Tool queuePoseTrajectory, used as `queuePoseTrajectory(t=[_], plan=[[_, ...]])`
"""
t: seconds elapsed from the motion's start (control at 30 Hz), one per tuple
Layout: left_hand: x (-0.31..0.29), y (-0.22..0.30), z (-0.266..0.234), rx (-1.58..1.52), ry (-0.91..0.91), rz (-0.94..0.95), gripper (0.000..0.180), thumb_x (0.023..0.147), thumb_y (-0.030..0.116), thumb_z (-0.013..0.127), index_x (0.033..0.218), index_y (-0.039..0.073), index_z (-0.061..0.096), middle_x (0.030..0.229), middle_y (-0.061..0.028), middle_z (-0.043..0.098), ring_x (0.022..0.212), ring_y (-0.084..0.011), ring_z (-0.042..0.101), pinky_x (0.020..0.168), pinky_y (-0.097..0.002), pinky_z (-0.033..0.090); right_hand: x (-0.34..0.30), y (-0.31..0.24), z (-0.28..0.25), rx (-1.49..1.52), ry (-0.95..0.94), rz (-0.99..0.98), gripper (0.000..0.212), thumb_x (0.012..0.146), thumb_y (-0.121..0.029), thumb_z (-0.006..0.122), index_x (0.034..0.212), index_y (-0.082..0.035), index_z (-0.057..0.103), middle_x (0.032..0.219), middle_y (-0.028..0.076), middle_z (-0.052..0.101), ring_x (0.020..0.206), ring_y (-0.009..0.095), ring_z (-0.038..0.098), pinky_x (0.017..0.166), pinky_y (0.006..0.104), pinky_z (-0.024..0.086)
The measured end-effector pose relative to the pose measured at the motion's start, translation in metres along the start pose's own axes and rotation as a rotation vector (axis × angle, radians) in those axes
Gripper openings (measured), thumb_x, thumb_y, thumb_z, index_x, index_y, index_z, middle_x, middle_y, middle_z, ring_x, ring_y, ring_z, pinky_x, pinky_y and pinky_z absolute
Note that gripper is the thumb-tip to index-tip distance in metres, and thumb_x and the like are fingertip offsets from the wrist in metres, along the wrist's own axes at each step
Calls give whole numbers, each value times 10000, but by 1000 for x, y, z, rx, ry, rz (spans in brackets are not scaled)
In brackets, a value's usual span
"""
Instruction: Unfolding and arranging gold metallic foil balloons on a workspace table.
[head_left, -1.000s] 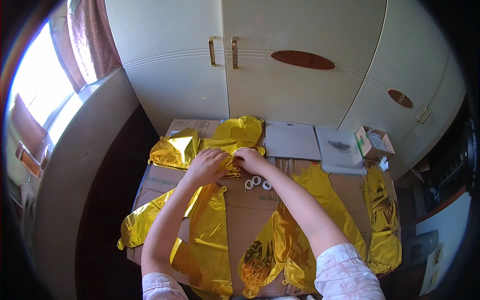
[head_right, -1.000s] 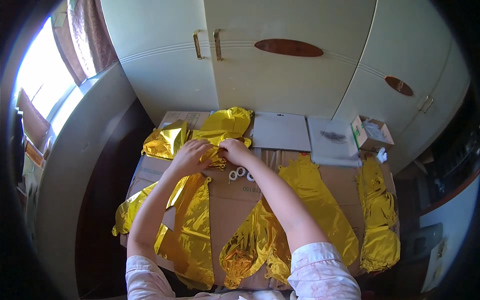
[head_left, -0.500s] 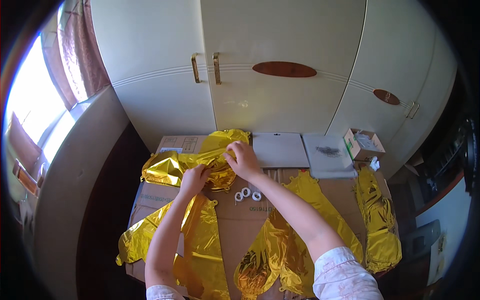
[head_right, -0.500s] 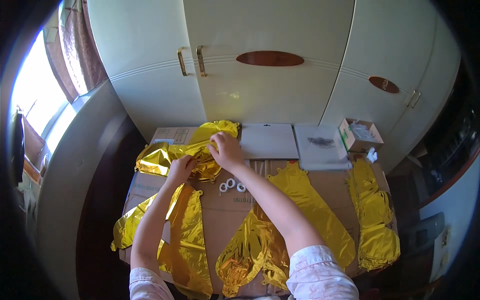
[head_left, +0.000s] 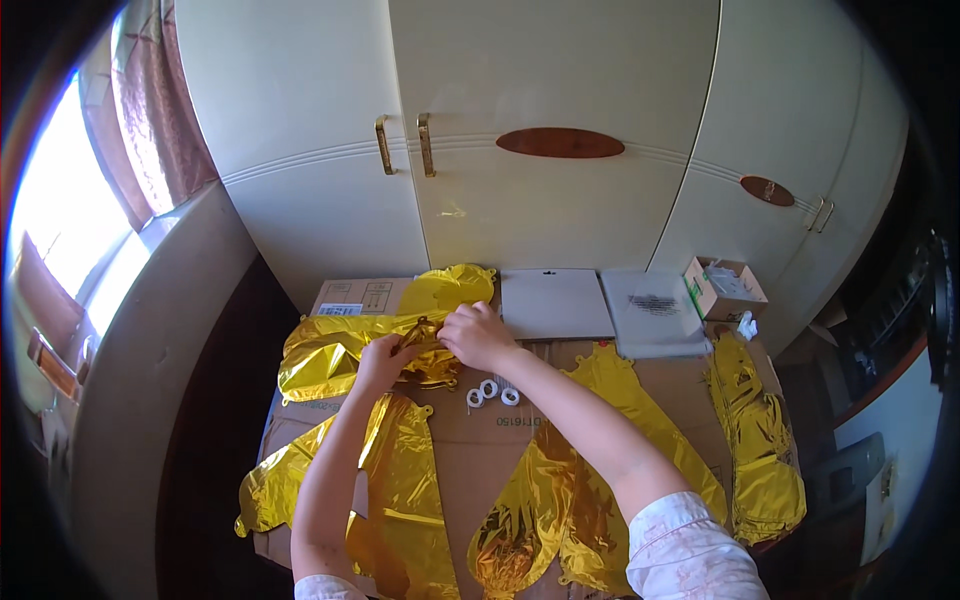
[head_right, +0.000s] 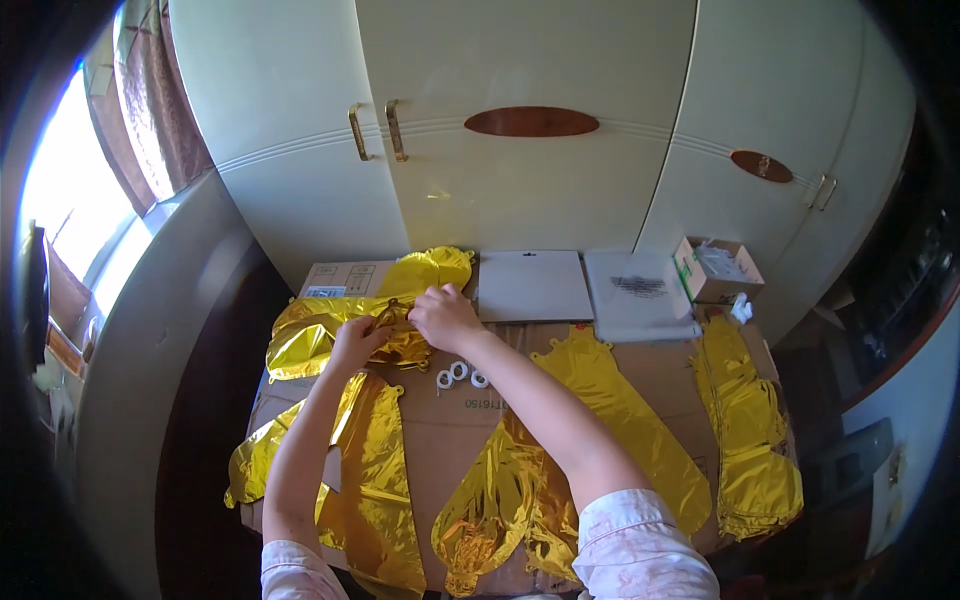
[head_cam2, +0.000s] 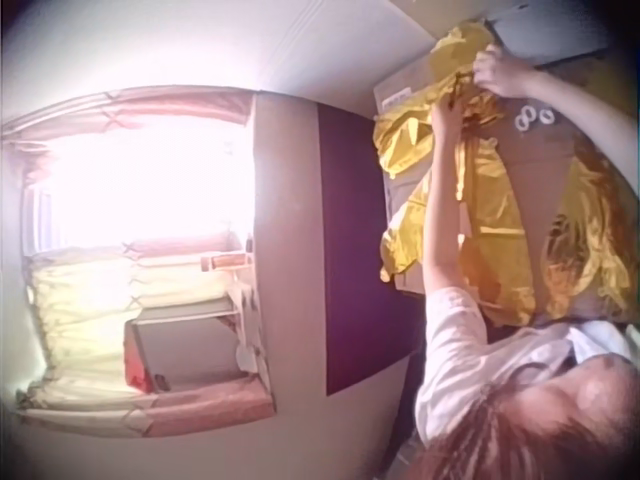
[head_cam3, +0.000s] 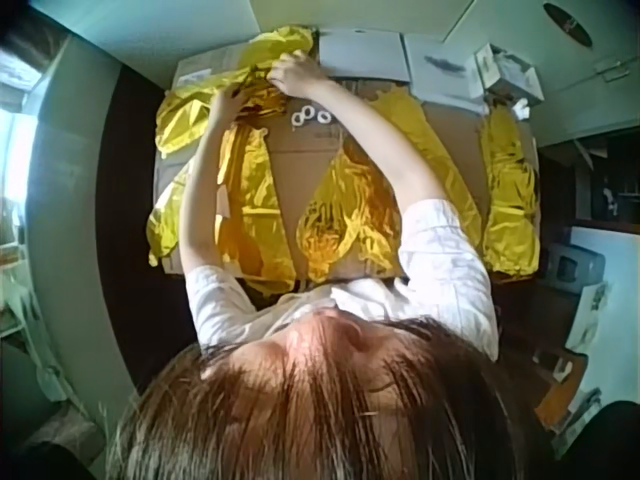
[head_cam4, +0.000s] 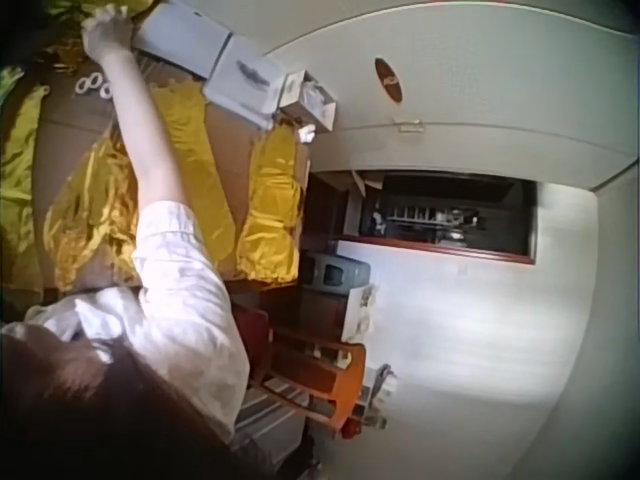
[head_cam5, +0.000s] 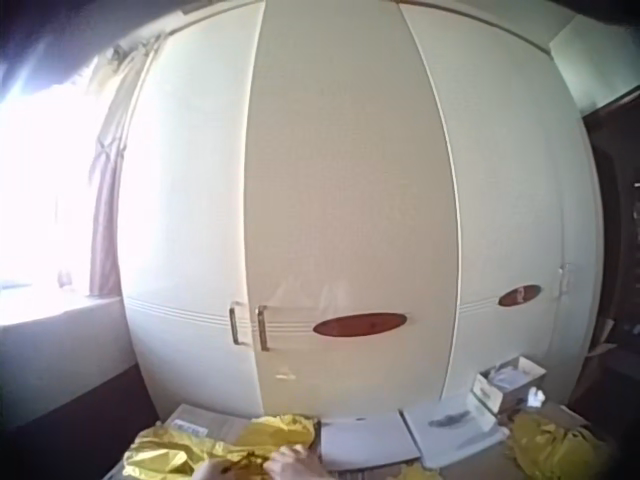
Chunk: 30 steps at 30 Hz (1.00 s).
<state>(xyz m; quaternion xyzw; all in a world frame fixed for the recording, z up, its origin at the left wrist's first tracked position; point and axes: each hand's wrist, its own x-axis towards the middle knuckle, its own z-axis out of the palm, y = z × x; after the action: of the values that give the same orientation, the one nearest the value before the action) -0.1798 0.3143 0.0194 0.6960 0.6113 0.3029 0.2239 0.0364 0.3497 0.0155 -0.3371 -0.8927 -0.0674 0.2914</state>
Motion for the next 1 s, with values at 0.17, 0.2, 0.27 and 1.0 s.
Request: queuePoseTrajectory(t=[0.17, 0.2, 0.27, 1.0], plan=[[-3, 0, -8, -3, -110, -54, 372, 841, 340, 706, 936, -15, 649, 727, -126, 649, 619, -176, 563, 610, -335, 463, 5, -3, 6, 74, -87, 135, 125, 842, -232, 611, 852, -146, 701, 890, 6, 668, 964, 205, 598, 865, 396, 420], [-3, -5, -6, -60, -94, -27, 374, 841, 337, 707, 974, -9, 653, 756, -125, 660, 646, -173, 581, 627, -328, 473, 6, -3, 6, 105, -111, 173, 133, 838, -246, 615, 858, -148, 703, 895, 10, 674, 964, 207, 604, 866, 398, 421], [-4, -8, -4, -168, -61, 30, 391, 841, 330, 711, 1049, 3, 659, 812, -124, 683, 701, -165, 619, 661, -314, 491, 7, -1, 6, 159, -153, 241, 150, 829, -273, 625, 870, -154, 706, 907, 17, 685, 967, 210, 614, 864, 401, 426], [0, 5, -1, 30, -40, 14, 375, 795, 303, 712, 1056, 37, 670, 892, -150, 708, 836, -275, 692, 764, -361, 535, 10, -4, 11, 261, -256, 349, 290, 755, -357, 746, 908, -132, 644, 888, 46, 673, 941, 244, 627, 847, 400, 438]])
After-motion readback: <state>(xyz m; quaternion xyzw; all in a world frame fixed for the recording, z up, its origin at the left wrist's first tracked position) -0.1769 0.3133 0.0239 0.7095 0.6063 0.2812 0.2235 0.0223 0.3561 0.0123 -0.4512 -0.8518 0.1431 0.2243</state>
